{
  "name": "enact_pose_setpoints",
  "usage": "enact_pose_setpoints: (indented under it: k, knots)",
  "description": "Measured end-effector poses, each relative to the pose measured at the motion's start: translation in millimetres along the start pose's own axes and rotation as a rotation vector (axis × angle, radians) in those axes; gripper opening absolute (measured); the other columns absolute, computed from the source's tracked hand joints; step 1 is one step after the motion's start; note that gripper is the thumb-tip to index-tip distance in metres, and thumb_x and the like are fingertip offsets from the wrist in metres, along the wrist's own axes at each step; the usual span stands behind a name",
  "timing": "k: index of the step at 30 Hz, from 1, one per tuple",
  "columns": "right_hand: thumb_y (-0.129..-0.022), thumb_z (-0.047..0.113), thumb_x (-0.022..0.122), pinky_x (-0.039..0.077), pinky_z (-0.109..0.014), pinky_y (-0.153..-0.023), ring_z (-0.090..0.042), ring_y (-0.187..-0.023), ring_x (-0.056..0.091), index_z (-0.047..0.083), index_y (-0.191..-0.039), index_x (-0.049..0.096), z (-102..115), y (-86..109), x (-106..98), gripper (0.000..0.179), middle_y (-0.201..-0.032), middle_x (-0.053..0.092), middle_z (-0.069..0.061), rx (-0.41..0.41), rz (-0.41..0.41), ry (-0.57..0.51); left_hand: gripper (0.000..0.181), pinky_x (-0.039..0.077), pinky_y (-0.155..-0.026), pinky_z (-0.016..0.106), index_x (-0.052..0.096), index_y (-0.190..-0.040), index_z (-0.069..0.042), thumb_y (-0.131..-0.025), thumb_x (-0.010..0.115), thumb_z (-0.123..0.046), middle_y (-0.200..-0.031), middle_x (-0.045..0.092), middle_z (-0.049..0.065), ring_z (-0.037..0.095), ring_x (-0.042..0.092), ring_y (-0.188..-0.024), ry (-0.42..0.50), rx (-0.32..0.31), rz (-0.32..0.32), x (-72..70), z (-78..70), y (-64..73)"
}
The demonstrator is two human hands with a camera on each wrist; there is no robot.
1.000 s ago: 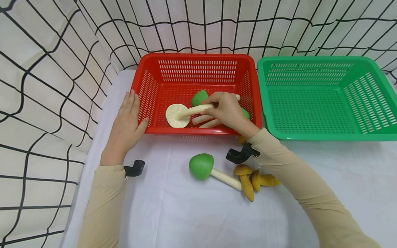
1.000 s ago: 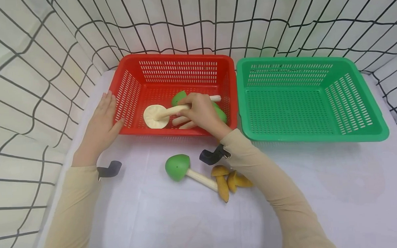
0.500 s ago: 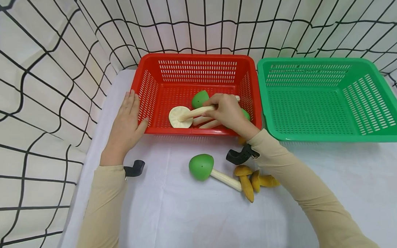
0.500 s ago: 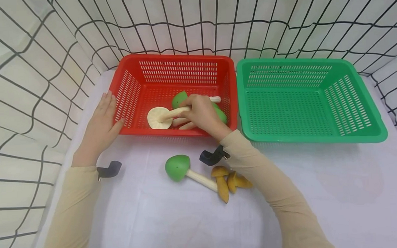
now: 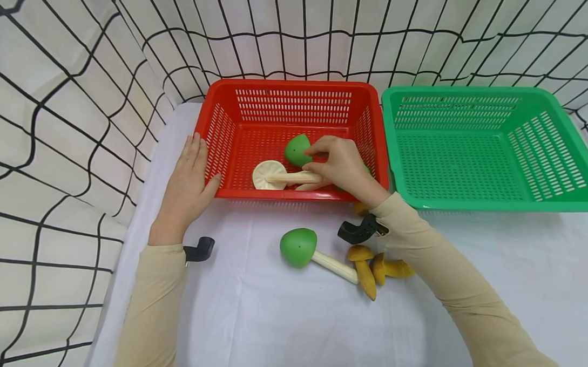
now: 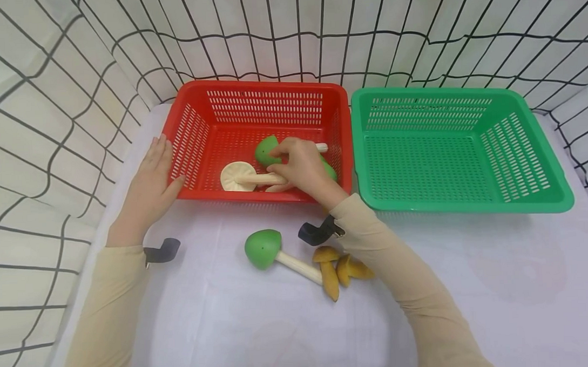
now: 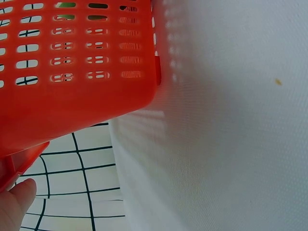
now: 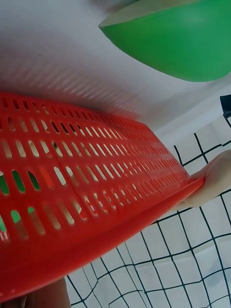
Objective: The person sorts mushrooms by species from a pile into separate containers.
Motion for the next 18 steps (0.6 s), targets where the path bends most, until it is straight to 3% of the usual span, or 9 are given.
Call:
enact_pose_setpoints:
  k: [6,18]
  knots:
    - [-0.077,0.011,0.077,0.049,-0.030,-0.067,-0.022,-0.083,0.063,0.000,-0.100,0.073,0,9.5,-10,0.026,-0.093,0.069,-0.010,-0.017,-0.062,-0.054,0.067,0.007,-0.115,0.039,0.019,-0.144,0.013,-0.090,0.047,-0.016,-0.154,0.013,0.024,0.031,0.006,-0.143,0.007,0.012,-0.010,2.4,2.1,-0.1]
    - [-0.077,0.007,0.077,0.054,-0.039,-0.080,-0.023,-0.087,0.065,0.000,-0.099,0.073,-1,42.4,-29,0.023,-0.097,0.068,-0.009,-0.022,-0.111,-0.159,0.066,0.008,-0.116,0.038,0.020,-0.144,0.012,-0.091,0.047,-0.017,-0.154,0.013,0.023,0.030,0.005,-0.144,0.002,0.012,-0.011,2.7,2.8,-1.7]
Point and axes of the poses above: each hand's wrist, its own y-axis away from the middle knuckle, its own x-axis out of the palm, z = x × y, the point moved 3 cm from there along -y, towards the middle knuckle
